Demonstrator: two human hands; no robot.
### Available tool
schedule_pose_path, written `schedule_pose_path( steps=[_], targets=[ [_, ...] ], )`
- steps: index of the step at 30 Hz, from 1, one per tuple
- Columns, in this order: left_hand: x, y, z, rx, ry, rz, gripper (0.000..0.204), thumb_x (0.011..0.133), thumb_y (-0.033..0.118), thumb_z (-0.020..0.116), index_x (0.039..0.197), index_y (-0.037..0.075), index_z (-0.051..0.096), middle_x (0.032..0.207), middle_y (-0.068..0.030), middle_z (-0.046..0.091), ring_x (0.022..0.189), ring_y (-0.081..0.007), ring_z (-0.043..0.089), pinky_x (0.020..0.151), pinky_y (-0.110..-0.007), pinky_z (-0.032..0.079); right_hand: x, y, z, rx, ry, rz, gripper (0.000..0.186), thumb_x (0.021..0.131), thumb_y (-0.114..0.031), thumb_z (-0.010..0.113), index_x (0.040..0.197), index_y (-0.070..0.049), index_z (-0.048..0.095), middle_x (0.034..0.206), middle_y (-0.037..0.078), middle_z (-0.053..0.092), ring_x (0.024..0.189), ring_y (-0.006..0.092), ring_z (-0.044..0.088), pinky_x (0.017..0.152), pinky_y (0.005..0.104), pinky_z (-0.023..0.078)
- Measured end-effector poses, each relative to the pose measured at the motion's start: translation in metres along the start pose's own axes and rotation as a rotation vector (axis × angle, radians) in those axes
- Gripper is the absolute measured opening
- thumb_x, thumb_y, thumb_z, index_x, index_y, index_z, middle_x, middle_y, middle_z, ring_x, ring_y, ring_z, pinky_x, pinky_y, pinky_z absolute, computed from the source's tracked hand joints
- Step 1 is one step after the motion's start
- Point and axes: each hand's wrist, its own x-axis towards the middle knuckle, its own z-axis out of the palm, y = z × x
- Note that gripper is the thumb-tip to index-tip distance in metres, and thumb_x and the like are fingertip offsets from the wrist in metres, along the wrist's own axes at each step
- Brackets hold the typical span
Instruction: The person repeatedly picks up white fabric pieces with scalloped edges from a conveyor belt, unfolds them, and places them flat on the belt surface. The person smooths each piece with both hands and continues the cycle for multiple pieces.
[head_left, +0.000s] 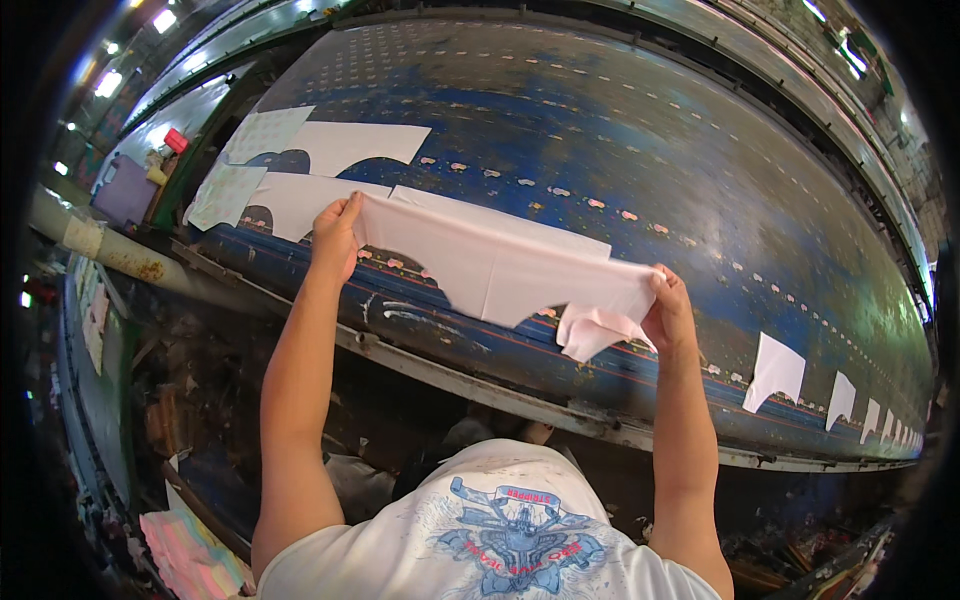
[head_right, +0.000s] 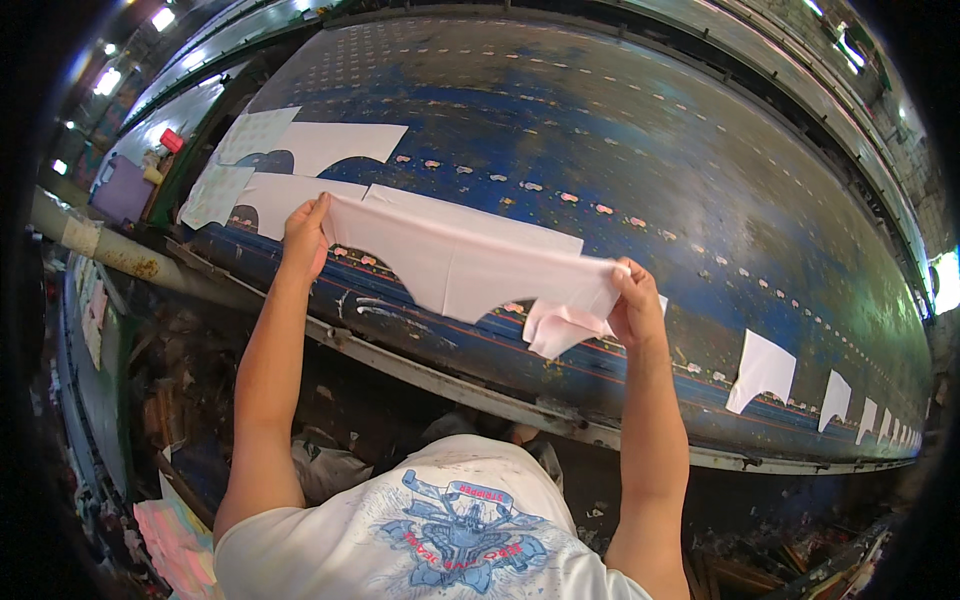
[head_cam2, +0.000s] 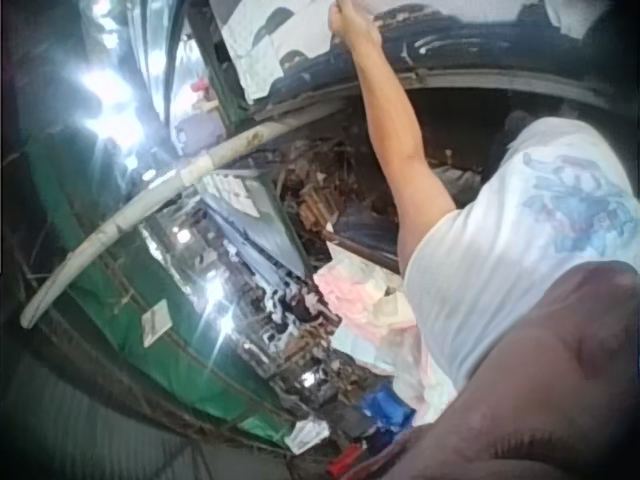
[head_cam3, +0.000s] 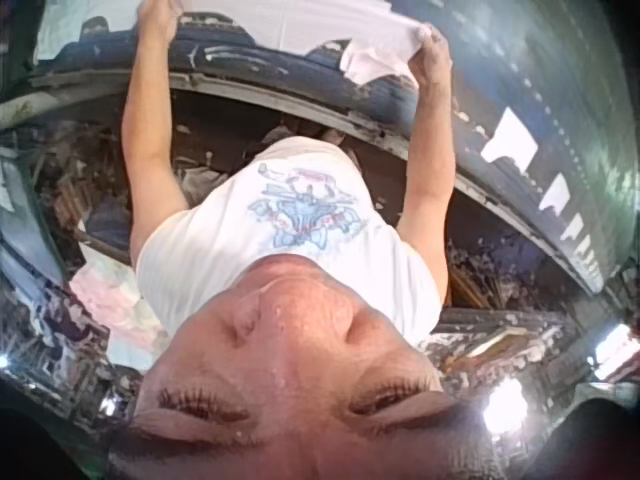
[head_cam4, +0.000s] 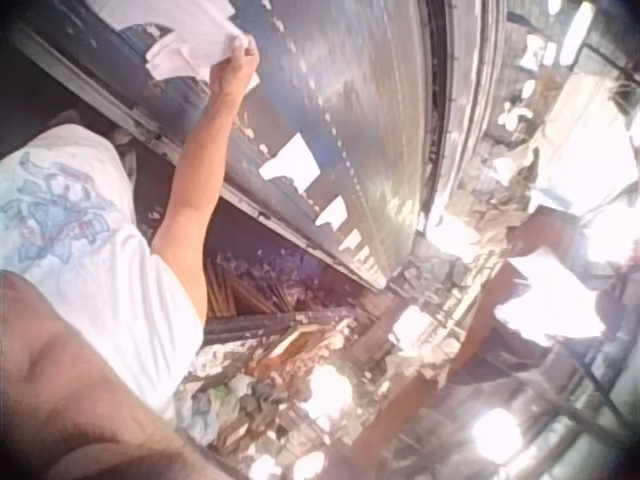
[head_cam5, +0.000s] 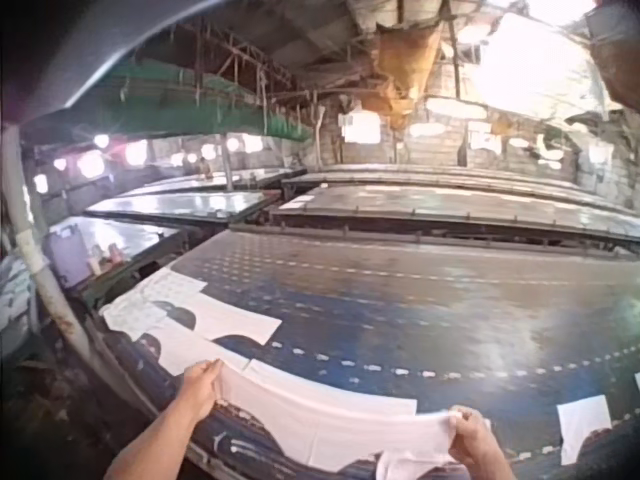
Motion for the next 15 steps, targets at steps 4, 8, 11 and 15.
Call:
schedule_pose_path(
  steps=[4, 8, 11, 15],
  targets=[
    [0.083, -0.045, -0.021, 0.041, -0.004, -0.278, 0.019, 0.111, 0.020, 0.071, 0.111, 0.001, 0.072, 0.110, -0.0078, 0.076, 0.097, -0.0163, 0.073, 0.090, -0.035, 0.060, 0.062, 0.044, 0.014, 0.039, 0.382, 0.006, 0.029, 0.104, -0.015, 0.079, 0.129, -0.004, 0.072, 0.095, 0.001, 0.073, 0.073, 0.0101, 0.064, 0.070, 0.0277, 0.058],
    [0.126, -0.069, -0.017, 0.146, -0.106, -0.239, 0.020, 0.104, 0.014, 0.078, 0.115, -0.002, 0.075, 0.103, -0.0066, 0.078, 0.095, -0.0159, 0.074, 0.088, -0.031, 0.058, 0.090, 0.064, 0.018, -0.255, 0.490, -0.098, 0.036, 0.106, -0.007, 0.072, 0.142, -0.003, 0.071, 0.091, -0.003, 0.070, 0.070, 0.0054, 0.060, 0.062, 0.0216, 0.050],
    [0.157, -0.073, -0.009, 0.439, -0.103, -0.157, 0.018, 0.104, 0.015, 0.077, 0.113, -0.001, 0.080, 0.103, -0.0051, 0.079, 0.095, -0.0134, 0.072, 0.085, -0.028, 0.056, 0.104, 0.069, -0.004, -0.499, 0.431, -0.160, 0.028, 0.107, -0.002, 0.068, 0.133, -0.004, 0.078, 0.093, -0.003, 0.072, 0.072, 0.0046, 0.059, 0.063, 0.0214, 0.046],
    [0.183, -0.065, 0.004, 0.691, -0.068, -0.018, 0.020, 0.104, 0.017, 0.077, 0.108, -0.001, 0.083, 0.096, -0.0011, 0.079, 0.084, -0.0108, 0.069, 0.080, -0.027, 0.054, 0.123, 0.065, -0.010, -0.634, 0.382, -0.262, 0.025, 0.107, 0.002, 0.064, 0.121, -0.003, 0.084, 0.097, -0.002, 0.075, 0.076, 0.0050, 0.059, 0.068, 0.0223, 0.046]
  ],
)
